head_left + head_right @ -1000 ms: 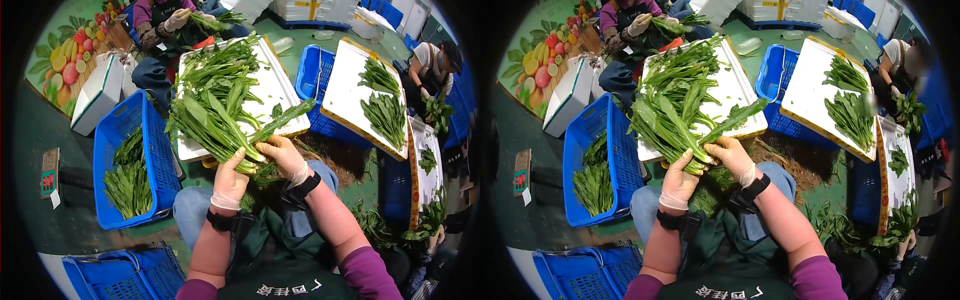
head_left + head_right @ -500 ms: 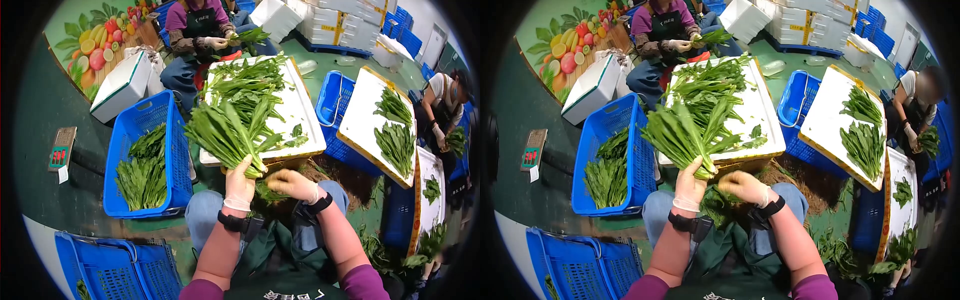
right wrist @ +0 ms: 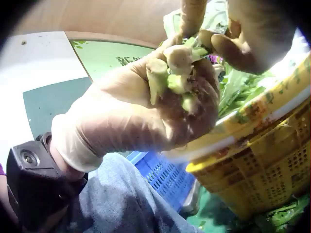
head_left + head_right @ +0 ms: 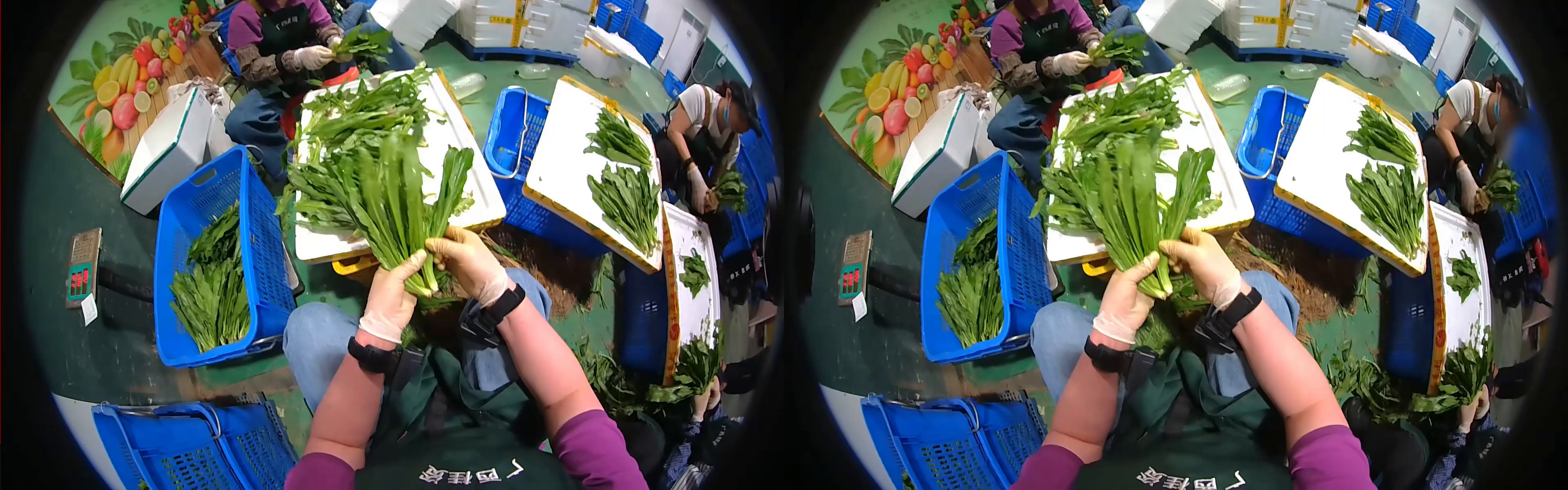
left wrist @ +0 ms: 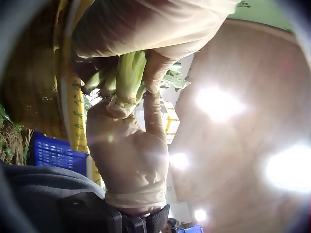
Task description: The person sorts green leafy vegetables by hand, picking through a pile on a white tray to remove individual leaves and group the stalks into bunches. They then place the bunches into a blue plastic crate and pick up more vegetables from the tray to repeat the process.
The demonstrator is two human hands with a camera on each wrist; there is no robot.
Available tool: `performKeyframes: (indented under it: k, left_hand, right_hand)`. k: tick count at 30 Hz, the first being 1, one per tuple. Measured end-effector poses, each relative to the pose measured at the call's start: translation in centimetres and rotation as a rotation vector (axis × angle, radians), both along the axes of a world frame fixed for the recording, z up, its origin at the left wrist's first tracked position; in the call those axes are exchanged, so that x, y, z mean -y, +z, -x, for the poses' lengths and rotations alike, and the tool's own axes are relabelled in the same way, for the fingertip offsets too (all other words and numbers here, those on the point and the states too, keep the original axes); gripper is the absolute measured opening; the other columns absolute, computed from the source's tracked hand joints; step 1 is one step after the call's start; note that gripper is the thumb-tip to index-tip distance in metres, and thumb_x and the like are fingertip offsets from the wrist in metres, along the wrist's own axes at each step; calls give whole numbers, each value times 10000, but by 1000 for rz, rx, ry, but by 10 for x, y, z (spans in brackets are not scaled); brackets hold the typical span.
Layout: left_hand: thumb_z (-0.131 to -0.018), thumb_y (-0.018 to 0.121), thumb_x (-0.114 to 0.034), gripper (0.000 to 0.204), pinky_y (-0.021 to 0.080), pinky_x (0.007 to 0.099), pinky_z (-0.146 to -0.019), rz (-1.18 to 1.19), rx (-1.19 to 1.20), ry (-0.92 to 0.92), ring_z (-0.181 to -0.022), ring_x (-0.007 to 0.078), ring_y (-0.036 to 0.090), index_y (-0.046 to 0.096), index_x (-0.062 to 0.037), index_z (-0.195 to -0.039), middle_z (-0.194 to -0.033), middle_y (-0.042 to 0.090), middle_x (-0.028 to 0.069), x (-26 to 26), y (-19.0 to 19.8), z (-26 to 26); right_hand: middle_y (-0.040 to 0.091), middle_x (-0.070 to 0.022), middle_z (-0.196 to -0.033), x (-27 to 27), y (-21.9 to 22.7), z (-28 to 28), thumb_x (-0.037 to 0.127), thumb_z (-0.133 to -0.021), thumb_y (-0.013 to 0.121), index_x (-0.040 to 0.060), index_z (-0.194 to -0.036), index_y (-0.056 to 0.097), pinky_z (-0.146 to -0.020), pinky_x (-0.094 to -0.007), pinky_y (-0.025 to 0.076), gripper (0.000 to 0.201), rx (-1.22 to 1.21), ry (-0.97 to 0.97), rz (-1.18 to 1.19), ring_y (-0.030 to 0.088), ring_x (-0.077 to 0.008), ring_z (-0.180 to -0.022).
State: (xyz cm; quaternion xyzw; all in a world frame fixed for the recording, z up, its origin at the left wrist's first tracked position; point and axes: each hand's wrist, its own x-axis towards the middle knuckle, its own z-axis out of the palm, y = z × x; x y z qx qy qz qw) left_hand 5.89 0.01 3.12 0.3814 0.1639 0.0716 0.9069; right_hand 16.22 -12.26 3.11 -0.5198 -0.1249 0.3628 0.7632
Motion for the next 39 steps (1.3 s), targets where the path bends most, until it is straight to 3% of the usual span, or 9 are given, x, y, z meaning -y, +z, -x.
performKeyframes:
  k: [4,8,15,19,22,26,35,37,39]
  left_hand:
    - [-992,555,-202,295,527,336,-729,173,60,-85,-891,234,664,594,9,-1194,-1019,686,132,-7,-6,-3]
    - [-988,554,-186,317,545,371,-808,227,48,-136,-936,264,664,577,18,-1229,-1077,669,149,-10,-7,-2]
    - [-914,618,-48,330,563,375,-742,27,-64,-116,-941,227,661,580,-28,-1242,-1094,663,75,-11,-9,1]
    - [-869,661,-8,364,565,345,-720,-33,-45,-57,-926,185,653,584,-25,-1225,-1081,661,57,-5,4,4]
    - [-853,684,2,349,543,295,-728,-291,-43,27,-897,152,645,593,-12,-1189,-1054,667,46,-1,0,5]
    - [-841,710,5,363,520,265,-781,-420,-6,104,-895,135,636,591,-7,-1184,-1049,667,38,7,-4,3]
    - [-854,708,-9,358,548,287,-742,-273,39,66,-865,155,665,589,-2,-1192,-1056,674,65,9,-3,3]
    - [-863,708,-30,326,552,291,-725,-261,-8,-89,-850,162,673,605,-4,-1171,-1045,680,72,5,-1,3]
    - [-865,709,-39,293,549,284,-696,-208,-27,-83,-840,169,681,624,-2,-1143,-1006,689,74,10,3,5]
  right_hand:
    - [625,-1,-819,-1,5,-1,140,-889,638,22,-1019,632,-591,-216,410,176,-71,-36,-50,530,-75,-655]
    - [630,-10,-831,0,3,-2,118,-881,620,15,-1025,623,-587,-223,413,177,-93,-18,-84,527,-80,-649]
    - [648,-20,-947,0,8,2,121,-869,552,8,-1174,603,-630,-227,417,329,43,1,14,543,-84,-747]
    - [640,-29,-926,2,4,2,114,-856,543,-2,-1165,597,-625,-243,429,334,156,22,105,548,-100,-731]
    - [638,-41,-913,1,6,4,99,-816,549,-2,-1141,593,-612,-249,422,343,133,-52,172,550,-114,-723]
    - [618,-35,-865,3,0,-2,44,-794,522,-4,-1101,599,-570,-244,380,320,54,-108,108,504,-109,-663]
    - [609,-23,-862,5,6,-1,11,-787,526,0,-1119,591,-641,-256,416,338,15,-144,-37,532,-119,-719]
    - [576,-23,-769,4,8,1,36,-800,506,-8,-1068,607,-561,-235,376,289,24,-157,-6,480,-101,-627]
    - [575,-26,-765,3,9,2,30,-801,494,-10,-1068,608,-549,-234,375,292,-2,-172,-21,481,-100,-625]
